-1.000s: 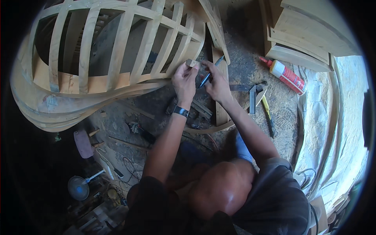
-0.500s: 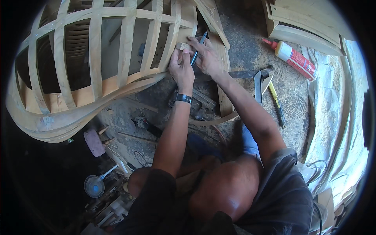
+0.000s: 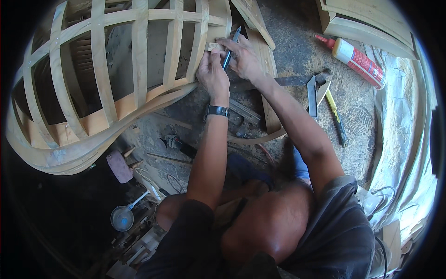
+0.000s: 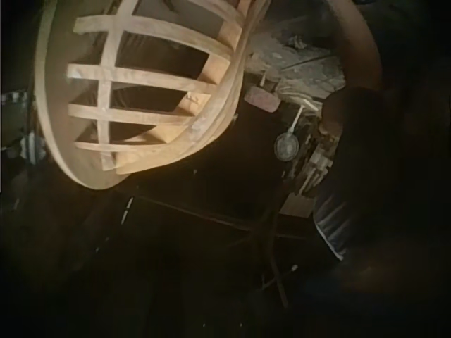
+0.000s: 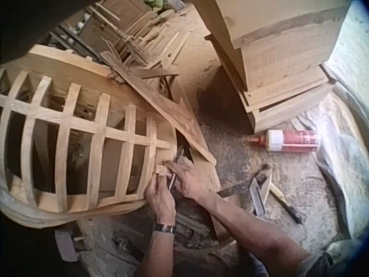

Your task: The person constructs a wooden lattice structure, marking a wooden strip with a pen, cutting it to length using a miter saw, and then sanding the cut piece with a handheld power sander.

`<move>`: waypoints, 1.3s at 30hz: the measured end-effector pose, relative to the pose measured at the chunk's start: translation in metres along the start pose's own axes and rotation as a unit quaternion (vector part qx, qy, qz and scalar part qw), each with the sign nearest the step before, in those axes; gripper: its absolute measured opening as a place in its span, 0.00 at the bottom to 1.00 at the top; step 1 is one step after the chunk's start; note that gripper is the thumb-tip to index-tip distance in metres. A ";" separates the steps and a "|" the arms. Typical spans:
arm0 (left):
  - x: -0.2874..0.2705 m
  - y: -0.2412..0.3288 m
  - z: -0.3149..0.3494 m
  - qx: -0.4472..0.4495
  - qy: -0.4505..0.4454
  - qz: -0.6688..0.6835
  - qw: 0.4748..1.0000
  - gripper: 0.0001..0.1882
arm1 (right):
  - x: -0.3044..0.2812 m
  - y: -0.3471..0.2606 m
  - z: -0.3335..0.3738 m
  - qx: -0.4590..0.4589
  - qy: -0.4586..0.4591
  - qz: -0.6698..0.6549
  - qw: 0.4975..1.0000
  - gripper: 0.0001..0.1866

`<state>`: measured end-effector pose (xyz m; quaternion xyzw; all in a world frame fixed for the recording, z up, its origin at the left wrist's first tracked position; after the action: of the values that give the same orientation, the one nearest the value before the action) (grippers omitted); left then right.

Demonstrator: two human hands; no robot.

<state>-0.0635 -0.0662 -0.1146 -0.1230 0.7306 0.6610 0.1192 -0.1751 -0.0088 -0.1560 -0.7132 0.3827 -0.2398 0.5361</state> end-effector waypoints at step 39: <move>0.001 0.049 -0.046 0.099 -0.138 -0.308 0.936 0.25 | -0.003 0.005 0.006 -0.017 0.077 0.002 0.997 0.24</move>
<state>-0.0813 -0.1078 -0.0645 -0.2373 0.6949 0.5268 0.4281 -0.1735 -0.0038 -0.1629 -0.7011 0.4284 -0.2864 0.4929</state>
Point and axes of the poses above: each hand's wrist, its own z-axis away from the middle knuckle, its own x-axis out of the palm, y = z × x, the point moved 9 cm from there along -z, towards the middle knuckle, and after that the axes turned 15 degrees about y, right-handed, at the moved point
